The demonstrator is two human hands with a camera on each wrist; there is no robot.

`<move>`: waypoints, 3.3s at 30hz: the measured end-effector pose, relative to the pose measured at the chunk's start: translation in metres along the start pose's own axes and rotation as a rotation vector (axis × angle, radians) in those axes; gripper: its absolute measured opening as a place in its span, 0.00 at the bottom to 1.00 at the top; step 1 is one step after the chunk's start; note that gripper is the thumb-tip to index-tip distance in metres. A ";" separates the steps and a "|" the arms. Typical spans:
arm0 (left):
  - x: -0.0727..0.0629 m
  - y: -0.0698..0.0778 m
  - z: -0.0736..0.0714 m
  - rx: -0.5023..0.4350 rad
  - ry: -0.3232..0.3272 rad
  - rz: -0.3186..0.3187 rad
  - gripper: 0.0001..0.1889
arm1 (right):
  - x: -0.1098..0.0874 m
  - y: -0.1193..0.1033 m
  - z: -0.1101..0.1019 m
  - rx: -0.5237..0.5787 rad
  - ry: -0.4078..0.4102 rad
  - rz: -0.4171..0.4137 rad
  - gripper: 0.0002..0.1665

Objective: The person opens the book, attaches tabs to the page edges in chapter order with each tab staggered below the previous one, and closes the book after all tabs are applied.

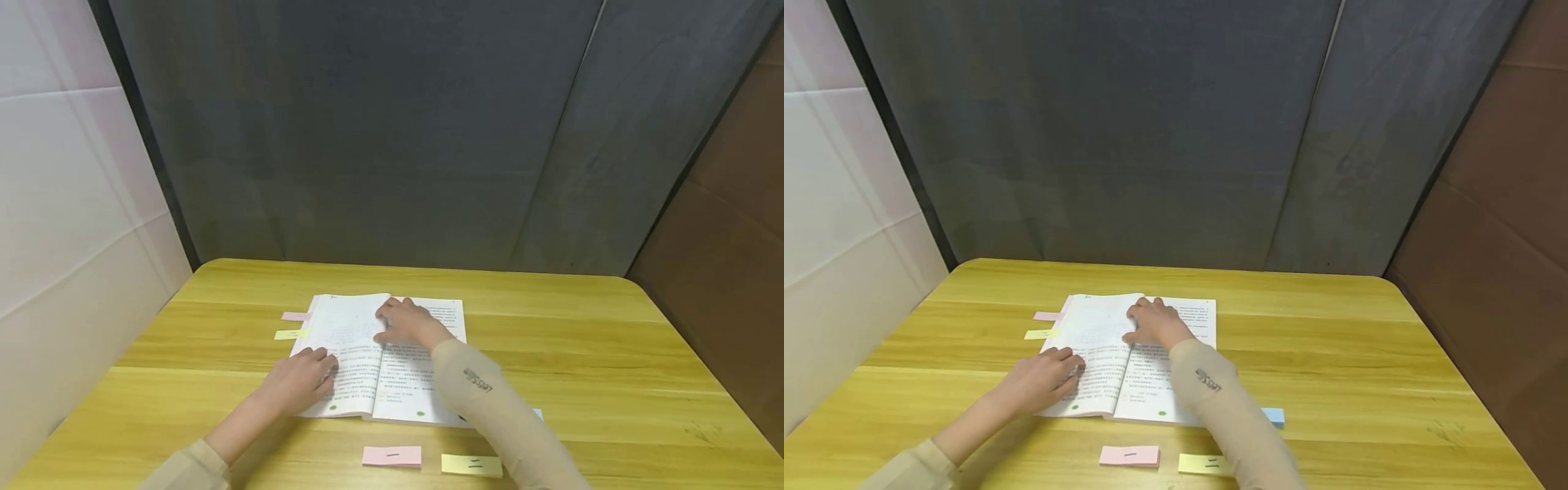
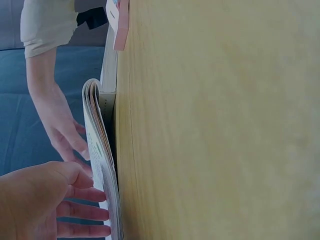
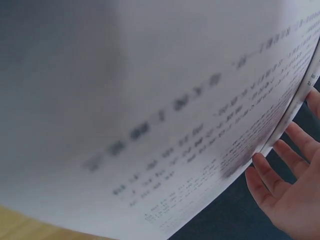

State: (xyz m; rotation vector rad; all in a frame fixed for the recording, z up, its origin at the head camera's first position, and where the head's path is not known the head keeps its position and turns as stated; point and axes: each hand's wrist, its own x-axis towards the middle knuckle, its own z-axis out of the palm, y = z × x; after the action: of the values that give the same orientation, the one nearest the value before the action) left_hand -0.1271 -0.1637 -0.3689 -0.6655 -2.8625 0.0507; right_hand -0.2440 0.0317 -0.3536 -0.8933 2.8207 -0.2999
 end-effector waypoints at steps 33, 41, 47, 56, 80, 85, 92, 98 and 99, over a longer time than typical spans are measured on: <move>0.002 -0.002 0.006 -0.003 0.032 0.014 0.10 | -0.026 -0.005 0.009 -0.124 0.054 -0.120 0.31; 0.002 -0.001 0.006 0.010 0.038 0.021 0.10 | -0.030 -0.010 0.007 -0.161 0.062 -0.100 0.31; 0.002 0.000 0.004 0.018 0.043 0.016 0.10 | -0.028 -0.009 0.010 -0.190 0.096 -0.112 0.30; 0.000 0.000 0.007 0.024 0.048 0.021 0.09 | -0.038 -0.012 0.016 -0.200 0.095 -0.169 0.32; 0.000 0.001 0.005 0.014 0.029 0.023 0.10 | -0.054 -0.016 0.023 -0.231 0.132 -0.227 0.34; 0.001 0.000 0.007 0.029 0.056 0.027 0.10 | -0.062 -0.019 0.025 -0.241 0.145 -0.268 0.35; -0.001 0.001 0.006 0.031 0.056 0.034 0.10 | -0.070 -0.021 0.027 -0.235 0.170 -0.291 0.33; -0.001 0.002 0.004 0.035 0.076 0.036 0.09 | -0.070 -0.022 0.028 -0.246 0.198 -0.297 0.33; -0.001 0.001 0.003 0.038 0.077 0.036 0.09 | -0.070 -0.021 0.028 -0.246 0.202 -0.298 0.33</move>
State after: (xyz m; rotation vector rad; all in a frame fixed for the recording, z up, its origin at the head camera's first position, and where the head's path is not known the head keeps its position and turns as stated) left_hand -0.1262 -0.1629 -0.3726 -0.6960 -2.7693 0.0823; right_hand -0.1700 0.0511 -0.3685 -1.4157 2.9469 -0.0832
